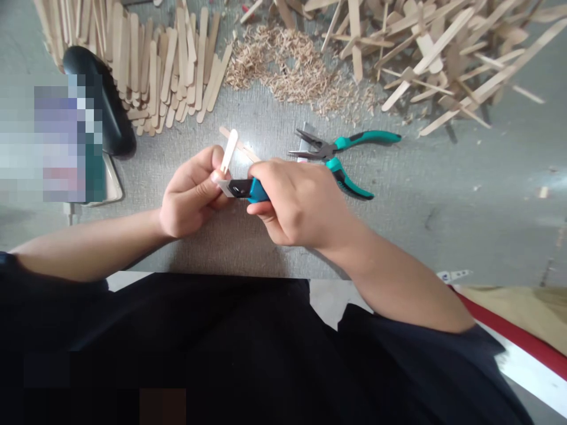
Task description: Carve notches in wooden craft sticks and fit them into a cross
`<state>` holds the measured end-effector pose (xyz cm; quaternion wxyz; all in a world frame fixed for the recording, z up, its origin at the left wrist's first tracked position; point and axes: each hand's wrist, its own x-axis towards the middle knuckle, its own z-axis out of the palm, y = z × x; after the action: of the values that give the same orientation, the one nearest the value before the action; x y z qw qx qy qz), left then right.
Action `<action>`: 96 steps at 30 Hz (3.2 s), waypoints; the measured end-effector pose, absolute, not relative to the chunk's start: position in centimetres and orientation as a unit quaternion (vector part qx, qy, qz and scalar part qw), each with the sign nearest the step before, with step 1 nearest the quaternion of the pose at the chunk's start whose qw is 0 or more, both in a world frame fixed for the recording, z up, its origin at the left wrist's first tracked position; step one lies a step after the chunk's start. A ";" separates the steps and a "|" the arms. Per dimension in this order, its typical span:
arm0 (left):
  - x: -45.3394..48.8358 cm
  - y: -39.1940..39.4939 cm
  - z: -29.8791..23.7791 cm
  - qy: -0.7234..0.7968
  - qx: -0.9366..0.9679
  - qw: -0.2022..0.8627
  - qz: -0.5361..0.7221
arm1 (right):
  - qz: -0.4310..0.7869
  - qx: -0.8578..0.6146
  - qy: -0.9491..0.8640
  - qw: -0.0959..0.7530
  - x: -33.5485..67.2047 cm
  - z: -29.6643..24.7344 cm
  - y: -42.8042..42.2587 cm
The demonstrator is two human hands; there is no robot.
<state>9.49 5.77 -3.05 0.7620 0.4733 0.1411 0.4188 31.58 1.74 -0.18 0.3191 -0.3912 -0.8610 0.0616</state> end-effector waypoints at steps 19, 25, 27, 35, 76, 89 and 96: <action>9.6 5.9 -3.7 0.112 0.457 0.765 0.439 | 0.066 -0.440 -0.850 0.283 31.9 -0.2 2.2; 9.2 5.9 -3.0 0.118 0.444 0.799 0.388 | 0.048 -0.428 -0.851 0.299 31.9 -0.5 2.3; 9.0 6.0 -2.9 0.107 0.444 0.809 0.371 | 0.053 -0.426 -0.854 0.295 32.0 -0.5 2.3; 8.9 5.8 -2.6 0.108 0.428 0.822 0.360 | 0.101 -0.415 -0.867 0.257 32.6 0.0 2.5; 9.1 5.5 -4.1 0.231 0.420 0.798 0.365 | 0.040 -0.463 -0.856 0.226 32.3 -0.4 2.1; 8.7 5.6 -5.0 0.237 0.436 0.787 0.367 | 0.085 -0.471 -0.858 0.185 32.8 -0.3 2.2; 8.7 5.7 -4.8 0.243 0.438 0.782 0.372 | 0.061 -0.460 -0.859 0.217 32.6 -0.3 2.2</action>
<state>8.74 5.72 -4.78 0.7817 0.4382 0.2427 0.3716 32.64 2.15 -0.33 0.2165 -0.4598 -0.8590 0.0614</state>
